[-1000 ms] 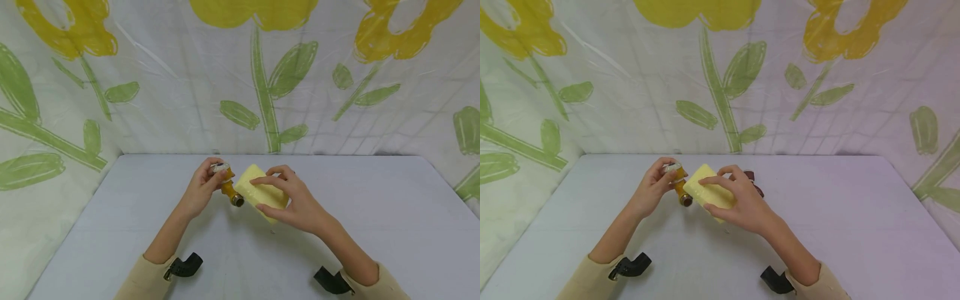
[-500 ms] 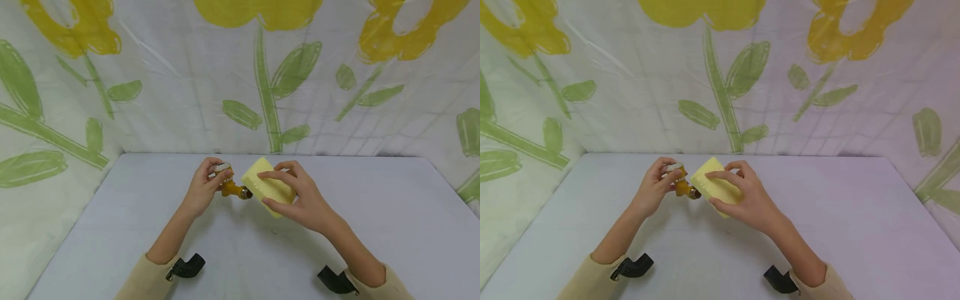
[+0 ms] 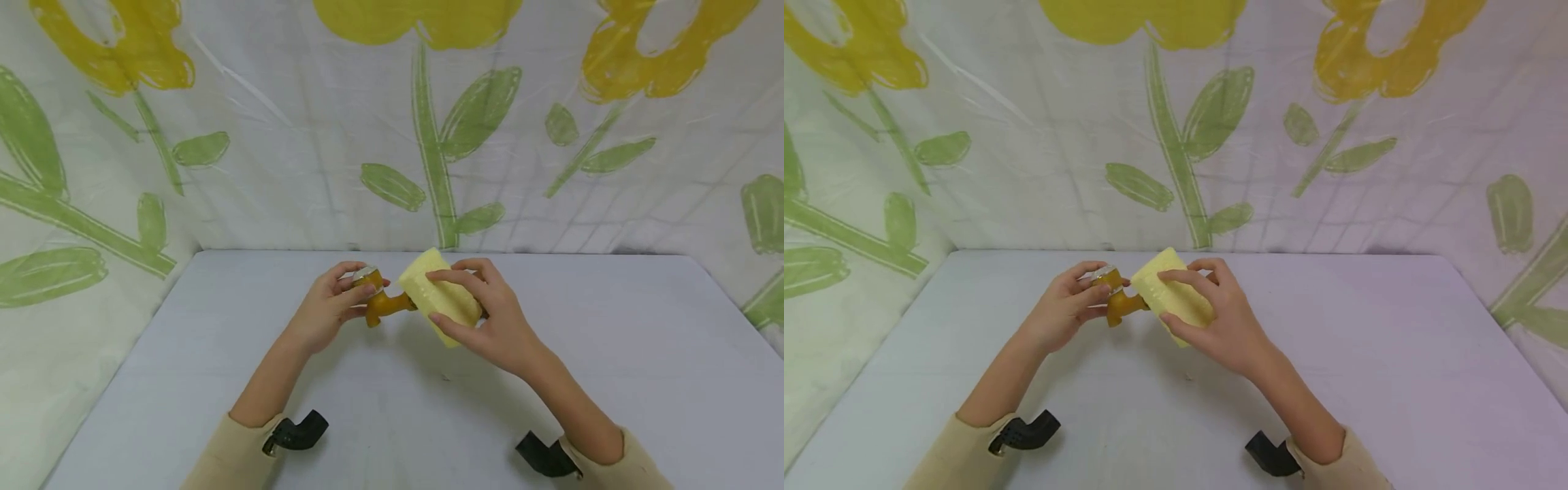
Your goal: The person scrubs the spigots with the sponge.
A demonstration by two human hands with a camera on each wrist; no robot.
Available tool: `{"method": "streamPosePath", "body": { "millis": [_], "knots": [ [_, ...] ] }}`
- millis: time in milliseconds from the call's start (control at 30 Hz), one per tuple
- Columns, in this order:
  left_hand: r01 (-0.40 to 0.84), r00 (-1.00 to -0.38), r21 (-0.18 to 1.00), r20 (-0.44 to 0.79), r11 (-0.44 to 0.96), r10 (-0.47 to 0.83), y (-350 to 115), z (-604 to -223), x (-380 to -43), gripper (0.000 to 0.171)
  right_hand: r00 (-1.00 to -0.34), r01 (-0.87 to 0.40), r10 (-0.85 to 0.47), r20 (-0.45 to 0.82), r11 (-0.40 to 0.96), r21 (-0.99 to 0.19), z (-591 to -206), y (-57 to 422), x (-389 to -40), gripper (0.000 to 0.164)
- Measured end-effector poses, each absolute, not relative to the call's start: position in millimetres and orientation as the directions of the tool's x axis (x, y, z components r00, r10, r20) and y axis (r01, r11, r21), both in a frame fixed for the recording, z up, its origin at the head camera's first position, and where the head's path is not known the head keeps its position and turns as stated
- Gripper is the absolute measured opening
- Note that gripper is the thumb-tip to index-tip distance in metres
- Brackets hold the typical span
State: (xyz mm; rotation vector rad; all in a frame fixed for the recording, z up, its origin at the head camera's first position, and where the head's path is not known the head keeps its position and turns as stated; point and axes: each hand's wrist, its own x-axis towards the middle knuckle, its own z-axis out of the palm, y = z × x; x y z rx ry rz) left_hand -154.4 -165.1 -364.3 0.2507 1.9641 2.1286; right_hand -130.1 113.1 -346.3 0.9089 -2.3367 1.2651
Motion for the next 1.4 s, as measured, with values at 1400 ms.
{"method": "streamPosePath", "body": {
  "millis": [1400],
  "knots": [
    [-0.026,-0.941,0.982,0.039,-0.188,0.336,-162,-363,-151,0.052,-0.888,-0.436,-0.302,0.346,0.317,-0.842,-347,120,-137,0.047]
  ]
}}
